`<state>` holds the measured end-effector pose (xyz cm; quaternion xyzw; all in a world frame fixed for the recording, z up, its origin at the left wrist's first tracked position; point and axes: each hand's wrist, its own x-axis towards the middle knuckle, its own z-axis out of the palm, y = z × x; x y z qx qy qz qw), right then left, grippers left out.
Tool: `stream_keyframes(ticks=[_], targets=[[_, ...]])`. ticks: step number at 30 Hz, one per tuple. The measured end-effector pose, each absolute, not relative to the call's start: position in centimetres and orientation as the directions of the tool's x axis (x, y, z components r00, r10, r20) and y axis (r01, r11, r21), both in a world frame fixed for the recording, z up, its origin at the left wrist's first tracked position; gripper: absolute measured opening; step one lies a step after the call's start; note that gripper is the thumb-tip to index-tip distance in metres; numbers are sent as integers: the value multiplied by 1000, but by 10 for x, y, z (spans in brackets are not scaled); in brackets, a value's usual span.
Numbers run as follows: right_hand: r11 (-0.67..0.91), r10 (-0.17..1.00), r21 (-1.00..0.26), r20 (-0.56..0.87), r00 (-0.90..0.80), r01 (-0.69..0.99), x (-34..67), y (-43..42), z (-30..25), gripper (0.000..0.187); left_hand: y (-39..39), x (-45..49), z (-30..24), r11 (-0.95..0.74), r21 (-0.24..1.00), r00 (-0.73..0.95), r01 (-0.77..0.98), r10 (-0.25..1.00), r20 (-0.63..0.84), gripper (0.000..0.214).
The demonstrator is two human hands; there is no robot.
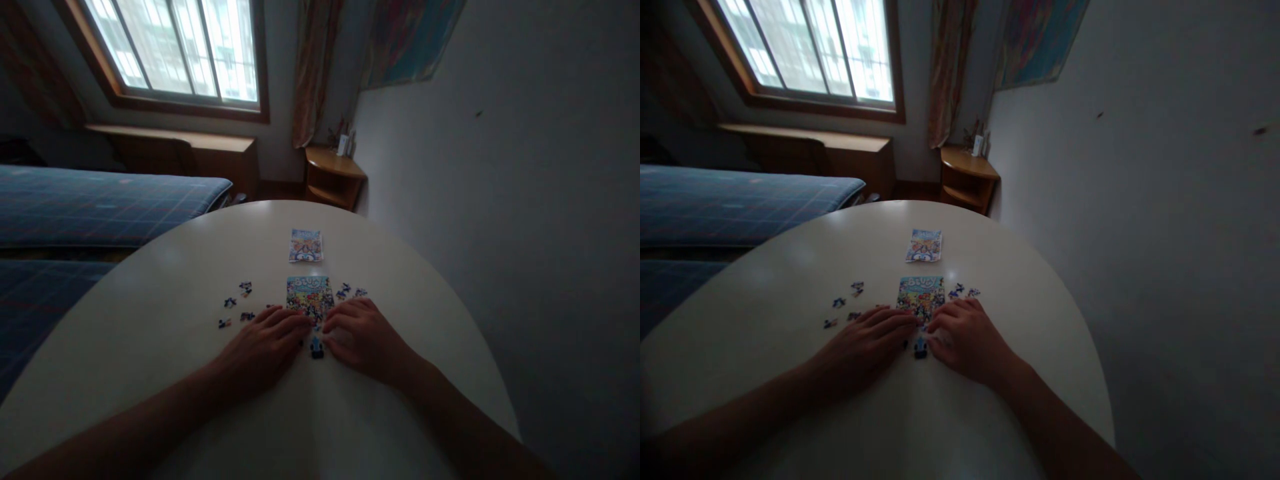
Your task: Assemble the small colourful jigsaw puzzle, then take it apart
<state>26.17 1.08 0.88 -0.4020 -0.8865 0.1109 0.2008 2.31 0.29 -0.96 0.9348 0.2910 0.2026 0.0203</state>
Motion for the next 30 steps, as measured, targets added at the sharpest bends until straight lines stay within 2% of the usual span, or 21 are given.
stream_keyframes(ticks=[8, 16, 30], targets=[[630, 767, -415, 198, -611, 656, 262, 7, 9, 13, -1, 28, -16, -753, 260, 647, 604, 654, 392, 8], [603, 779, -478, 177, -602, 639, 259, 8, 7, 13, 1, 31, -21, -691, 387, 588, 611, 723, 362, 7], [592, 790, -482, 187, -584, 646, 261, 9, 2, 16, 0, 31, -18, -684, 347, 588, 642, 729, 351, 7]])
